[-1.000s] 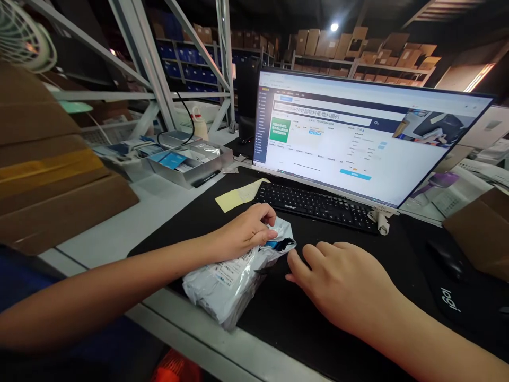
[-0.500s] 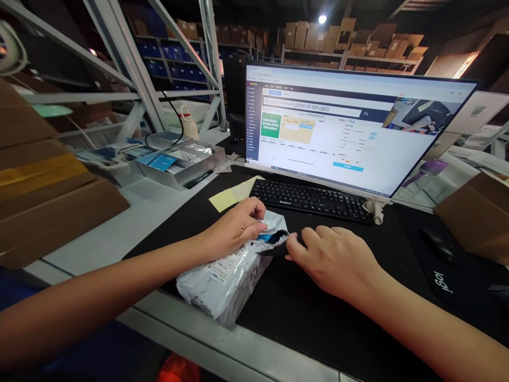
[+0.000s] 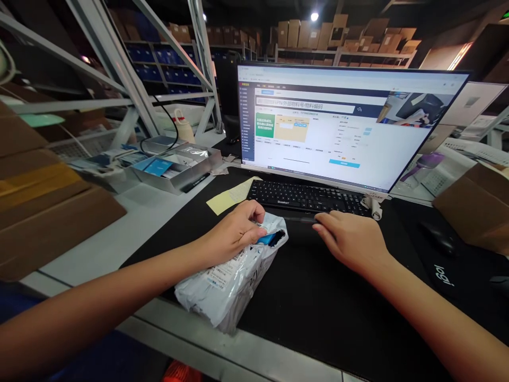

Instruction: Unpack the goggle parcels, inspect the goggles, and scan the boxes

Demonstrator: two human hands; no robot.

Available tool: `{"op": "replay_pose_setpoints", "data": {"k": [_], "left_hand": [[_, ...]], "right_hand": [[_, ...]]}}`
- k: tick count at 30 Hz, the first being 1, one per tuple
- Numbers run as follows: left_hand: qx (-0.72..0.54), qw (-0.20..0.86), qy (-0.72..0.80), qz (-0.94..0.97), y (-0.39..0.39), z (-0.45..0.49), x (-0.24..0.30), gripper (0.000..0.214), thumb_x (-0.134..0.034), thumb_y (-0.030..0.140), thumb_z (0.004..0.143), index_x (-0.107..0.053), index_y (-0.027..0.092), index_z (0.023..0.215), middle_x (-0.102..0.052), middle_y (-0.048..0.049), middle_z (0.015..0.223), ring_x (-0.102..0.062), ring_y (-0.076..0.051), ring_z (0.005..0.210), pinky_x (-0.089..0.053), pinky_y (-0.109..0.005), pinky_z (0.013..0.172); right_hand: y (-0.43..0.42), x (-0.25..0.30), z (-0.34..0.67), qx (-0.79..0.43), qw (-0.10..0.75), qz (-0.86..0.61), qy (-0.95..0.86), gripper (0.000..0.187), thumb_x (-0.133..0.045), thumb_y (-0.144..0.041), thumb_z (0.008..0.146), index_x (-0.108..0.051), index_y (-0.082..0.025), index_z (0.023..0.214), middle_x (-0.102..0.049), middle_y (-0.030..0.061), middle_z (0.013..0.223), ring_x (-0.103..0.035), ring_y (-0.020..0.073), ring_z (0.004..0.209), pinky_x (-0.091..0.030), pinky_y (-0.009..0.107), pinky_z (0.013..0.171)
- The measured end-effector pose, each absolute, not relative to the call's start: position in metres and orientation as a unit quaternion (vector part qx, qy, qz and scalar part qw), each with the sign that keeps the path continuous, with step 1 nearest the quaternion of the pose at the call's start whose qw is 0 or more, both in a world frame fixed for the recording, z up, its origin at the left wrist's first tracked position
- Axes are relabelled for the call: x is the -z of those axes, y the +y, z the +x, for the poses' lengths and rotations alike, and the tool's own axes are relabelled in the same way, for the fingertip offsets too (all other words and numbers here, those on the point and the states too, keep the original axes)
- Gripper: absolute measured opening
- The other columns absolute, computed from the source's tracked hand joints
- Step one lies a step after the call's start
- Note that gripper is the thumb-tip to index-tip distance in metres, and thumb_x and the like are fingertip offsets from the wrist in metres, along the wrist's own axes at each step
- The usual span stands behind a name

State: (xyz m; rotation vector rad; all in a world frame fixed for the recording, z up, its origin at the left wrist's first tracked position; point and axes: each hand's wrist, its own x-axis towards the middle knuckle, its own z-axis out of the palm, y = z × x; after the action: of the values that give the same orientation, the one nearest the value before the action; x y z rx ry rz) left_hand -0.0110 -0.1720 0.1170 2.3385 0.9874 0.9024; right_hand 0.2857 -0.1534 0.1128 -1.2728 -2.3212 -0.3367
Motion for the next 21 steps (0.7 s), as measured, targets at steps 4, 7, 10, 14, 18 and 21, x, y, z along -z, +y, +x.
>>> {"op": "replay_pose_setpoints", "data": {"k": [4,7,10,14,18,21], "left_hand": [[-0.335,0.214,0.365,0.842,-0.171,-0.010,-0.114,0.039,-0.045,0.039,0.101,-0.052,0.019,0.069,-0.052,-0.0049,0.098,-0.050,-0.019,0.095,-0.045,-0.036,0.091],[-0.314,0.196,0.355,0.858,-0.171,-0.008,-0.115,0.045,-0.038,0.039,0.103,-0.057,0.019,0.068,-0.054,-0.0067,0.104,-0.051,-0.021,0.102,-0.044,-0.039,0.096],[-0.264,0.183,0.373,0.870,-0.181,-0.005,-0.125,0.045,-0.041,0.041,0.101,-0.062,0.018,0.068,-0.054,-0.0101,0.122,-0.050,-0.027,0.118,-0.042,-0.046,0.106],[-0.128,0.181,0.475,0.852,-0.207,-0.004,-0.142,0.029,-0.070,0.040,0.079,-0.070,0.020,0.099,-0.047,-0.0157,0.139,-0.047,-0.039,0.127,-0.040,-0.059,0.108],[-0.112,0.225,0.496,0.831,-0.213,-0.011,-0.140,0.027,-0.059,0.020,0.078,-0.067,0.022,0.104,-0.044,-0.0126,0.139,-0.045,-0.035,0.131,-0.042,-0.054,0.109],[-0.197,0.247,0.467,0.826,-0.206,-0.017,-0.129,0.008,-0.053,0.020,0.082,-0.061,0.021,0.082,-0.048,-0.0088,0.127,-0.047,-0.029,0.126,-0.041,-0.047,0.108]], "right_hand": [[-0.162,-0.094,0.262,-0.376,0.482,-0.496,-0.617,0.032,-0.062,-0.054,0.089,-0.059,-0.022,0.084,-0.045,-0.0048,0.061,-0.039,0.0117,0.051,-0.028,0.026,0.050],[-0.181,-0.081,0.222,-0.581,0.483,-0.416,-0.506,0.043,-0.085,-0.044,0.070,-0.061,-0.023,0.100,-0.037,-0.0105,0.060,-0.030,0.0077,0.049,-0.025,0.023,0.048],[-0.191,-0.072,0.192,-0.634,0.434,-0.375,-0.518,0.056,-0.092,-0.037,0.060,-0.067,-0.018,0.107,-0.041,-0.0105,0.059,-0.033,0.0073,0.053,-0.027,0.023,0.052],[-0.186,-0.063,0.179,-0.650,0.447,-0.368,-0.492,0.054,-0.092,-0.041,0.059,-0.071,-0.016,0.103,-0.044,-0.0095,0.057,-0.037,0.0082,0.055,-0.030,0.025,0.056],[-0.178,-0.057,0.179,-0.631,0.460,-0.341,-0.523,0.051,-0.090,-0.046,0.063,-0.074,-0.016,0.102,-0.049,-0.0074,0.061,-0.042,0.0093,0.059,-0.035,0.026,0.061],[-0.174,-0.055,0.181,-0.616,0.453,-0.331,-0.552,0.048,-0.086,-0.050,0.067,-0.076,-0.015,0.099,-0.055,-0.0044,0.065,-0.047,0.0108,0.062,-0.038,0.027,0.063]]}}
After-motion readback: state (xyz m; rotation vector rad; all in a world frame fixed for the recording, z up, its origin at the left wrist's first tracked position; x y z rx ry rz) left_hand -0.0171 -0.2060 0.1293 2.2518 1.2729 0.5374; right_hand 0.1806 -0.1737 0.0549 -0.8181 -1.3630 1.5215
